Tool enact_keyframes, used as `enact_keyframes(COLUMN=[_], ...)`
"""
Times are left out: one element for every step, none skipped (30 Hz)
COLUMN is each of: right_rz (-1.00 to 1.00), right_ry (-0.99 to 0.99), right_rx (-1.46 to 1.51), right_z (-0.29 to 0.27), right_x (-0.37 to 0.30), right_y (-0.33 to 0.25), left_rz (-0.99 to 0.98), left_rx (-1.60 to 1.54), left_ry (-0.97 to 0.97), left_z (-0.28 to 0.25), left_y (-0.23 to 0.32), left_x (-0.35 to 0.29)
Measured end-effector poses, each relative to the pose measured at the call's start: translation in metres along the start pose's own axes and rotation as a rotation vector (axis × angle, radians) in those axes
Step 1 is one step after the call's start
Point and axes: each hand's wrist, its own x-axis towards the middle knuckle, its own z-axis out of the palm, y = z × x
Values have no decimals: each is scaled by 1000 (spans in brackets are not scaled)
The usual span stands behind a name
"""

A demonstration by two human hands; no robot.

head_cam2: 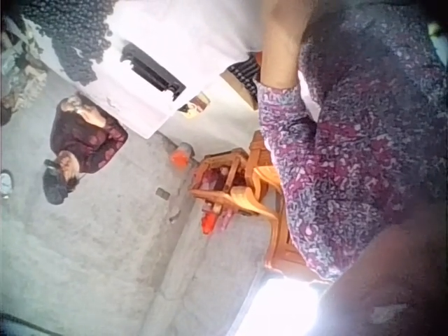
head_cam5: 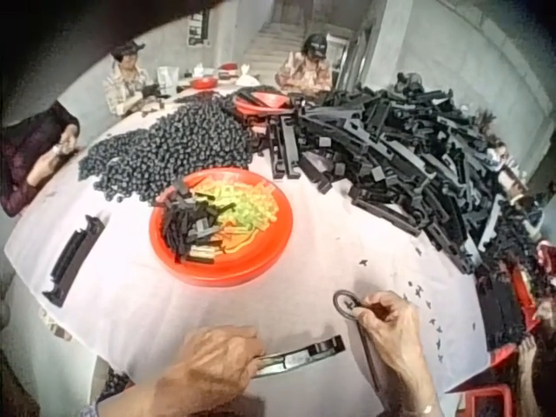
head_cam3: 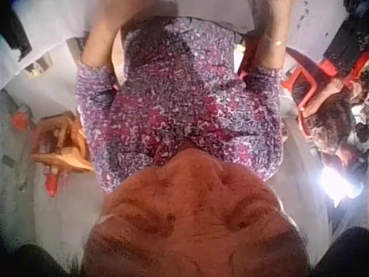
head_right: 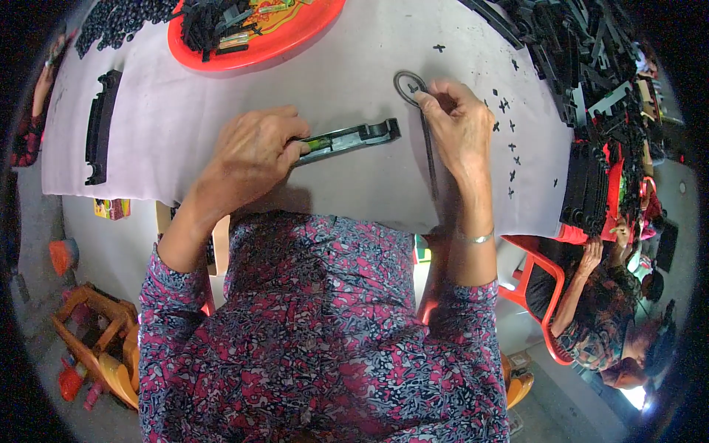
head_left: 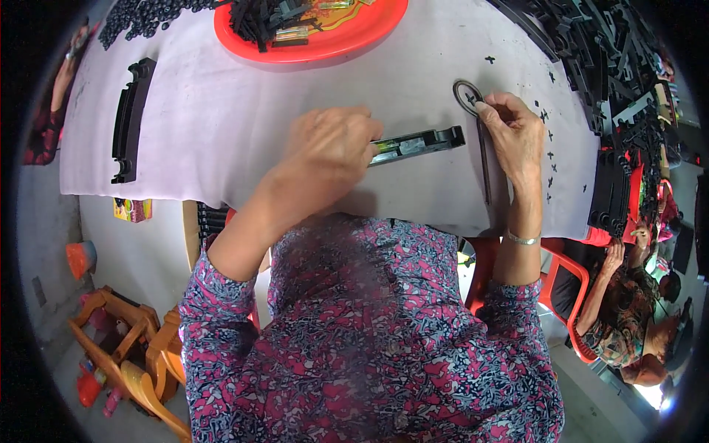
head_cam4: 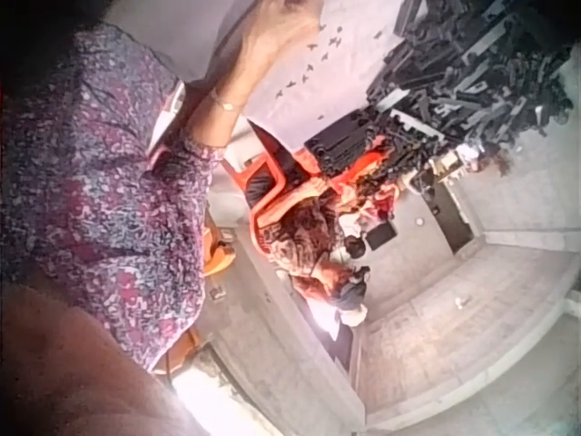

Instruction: The person assembles plastic frames by placing small components into the frame slots by hand and pressing them into place using a metal loop tool.

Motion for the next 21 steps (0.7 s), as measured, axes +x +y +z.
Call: enact_keyframes(right_rz=[-13, -25, -25, -45, -64, -60, -63, -64, -63, -62, -60, -55, -31, -7, 0, 12, 24, 30, -53, -137, -140], right_ry=[-1, -2, 0, -19, -38, -35, -37, -40, -42, -50, -58, -56, -41, -26, -28, -48, -68, -73, -74, -74, -72], right_rx=[-11, -23, -20, -70, -121, -123, -138, -154, -152, -150, -149, -149, -116, -83, -86, -72, -57, -62, -98, -133, -134], right_z=[3, 5, 6, 6, 7, 8, 11, 13, 14, 15, 15, 16, 17, 16, 15, 14, 13, 10, 8, 6, 7], right_x=[4, 7, 10, 13, 15, 16, 16, 15, 16, 15, 15, 15, 15, 15, 13, 12, 11, 8, 6, 3, 2], right_y=[4, 7, 6, 4, 2, 3, 3, 3, 3, 3, 3, 2, 0, -1, -1, -2, -2, -2, -2, -2, -3], left_rz=[-20, -17, -34, -51, -50, -64, -78, -74, -80, -86, -88, -53, -17, -16, -39, -62, -63, -51, -39, -42, -69], left_rx=[-2, -1, 12, 26, 28, 27, 26, 23, 0, -24, -24, -56, -89, -92, -131, -171, -176, -187, -198, -204, -182], left_ry=[-36, -36, -61, -86, -89, -129, -171, -175, -139, -103, -106, -61, -17, -21, -38, -55, -59, -43, -25, -28, -89], left_z=[-1, -2, -4, -5, -9, -11, -10, -7, -5, -2, 2, 8, 11, 12, 12, 13, 14, 15, 15, 15, 12], left_y=[1, 2, 3, 5, 7, 11, 13, 14, 15, 16, 14, 11, 9, 7, 4, 1, -2, -2, -2, -1, -2], left_x=[1, 2, 1, 2, 3, 5, 8, 10, 12, 13, 12, 12, 13, 15, 15, 16, 17, 18, 18, 17, 20])
